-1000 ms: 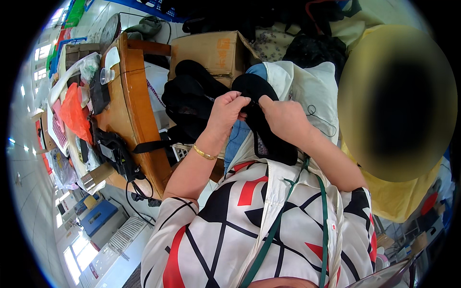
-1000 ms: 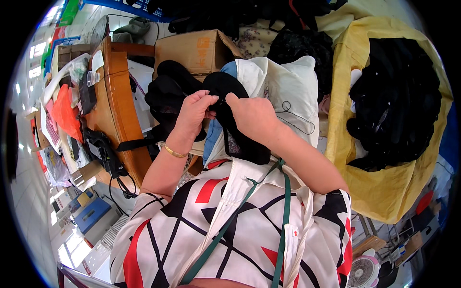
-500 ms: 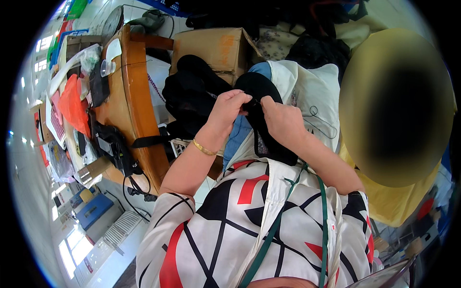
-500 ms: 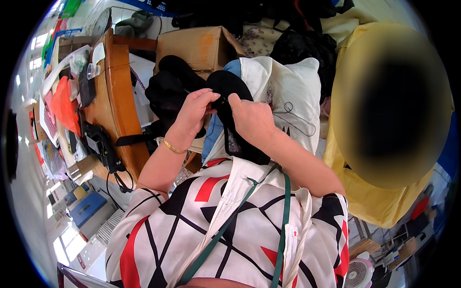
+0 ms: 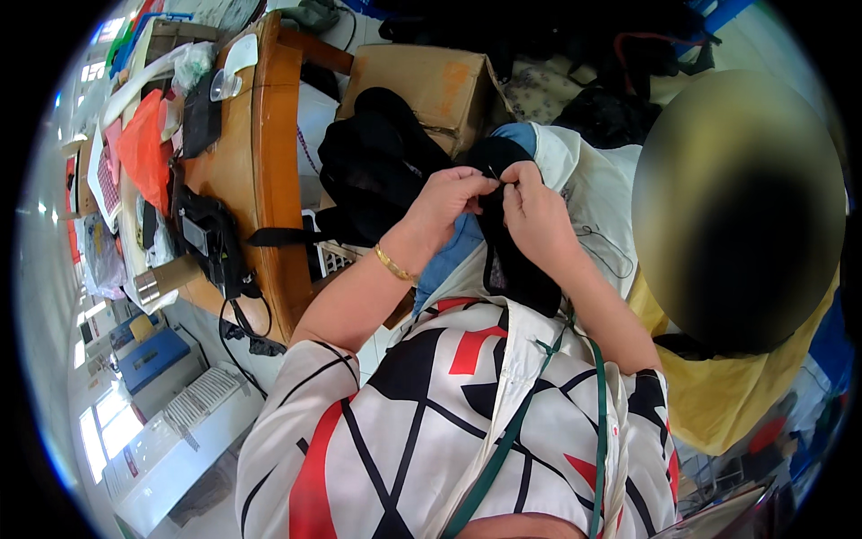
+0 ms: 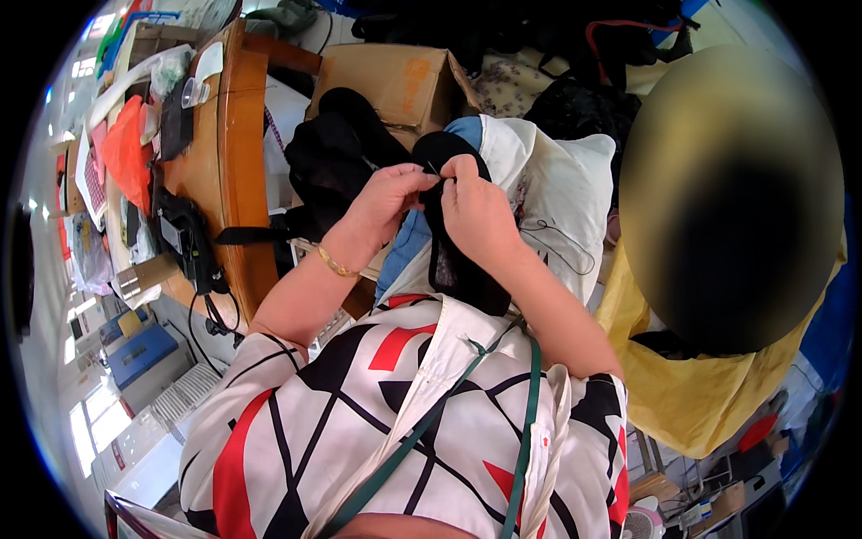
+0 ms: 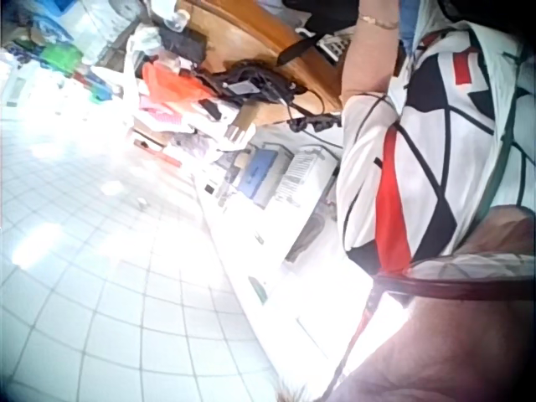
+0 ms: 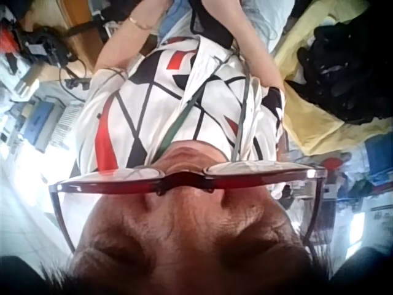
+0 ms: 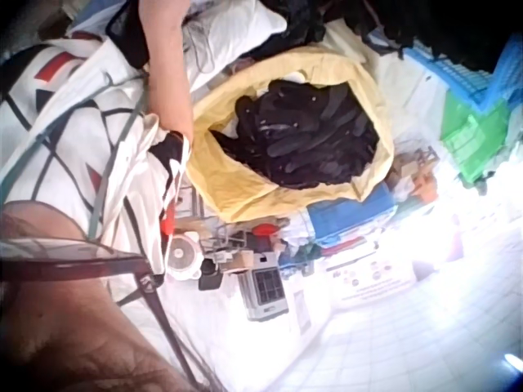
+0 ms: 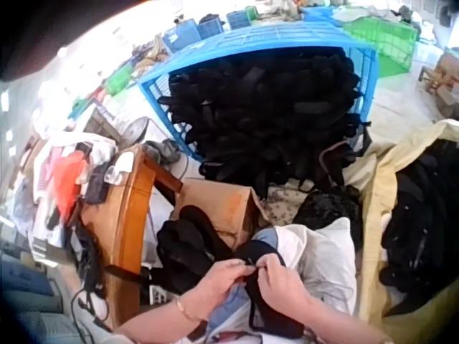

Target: The person sews a black shoe by hand using a needle and thread, repeatedly inserting the needle and pulling the thread through the shoe's upper. The shoe rests on the person's lap throughout the process.

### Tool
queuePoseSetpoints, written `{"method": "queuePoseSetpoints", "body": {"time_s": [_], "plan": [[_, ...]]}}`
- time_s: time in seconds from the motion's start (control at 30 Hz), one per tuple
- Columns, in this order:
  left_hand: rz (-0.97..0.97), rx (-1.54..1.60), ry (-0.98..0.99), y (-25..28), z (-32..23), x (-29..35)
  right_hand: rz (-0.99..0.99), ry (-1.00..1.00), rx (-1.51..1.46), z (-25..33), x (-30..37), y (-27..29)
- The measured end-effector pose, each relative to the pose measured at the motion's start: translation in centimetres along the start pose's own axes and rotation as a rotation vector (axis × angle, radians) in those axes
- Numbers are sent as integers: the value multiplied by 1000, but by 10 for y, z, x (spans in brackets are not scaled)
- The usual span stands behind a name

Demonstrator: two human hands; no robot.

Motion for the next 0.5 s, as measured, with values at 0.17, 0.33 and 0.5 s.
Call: {"method": "queuePoseSetpoints", "body": {"time_s": [0.17,0.33,0.5], "plan": [[-9,2,-110,1,4,1,61,-33,47,15,-11,23],[6,-53,-139,0,7,-4,97,-27,-40,6,-22,20],[-9,-79,-183,1,10,-5,54,71,44,-1,-39,4]]}}
Point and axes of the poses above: each hand's wrist, its own x-axis away from the middle knuckle, its own y-axis out of the back of the hand, z = x × y, the point moved 6 cm from there along -x, towards the middle knuckle, and after that the axes turned 15 degrees about -x, right-handed, at the moved point
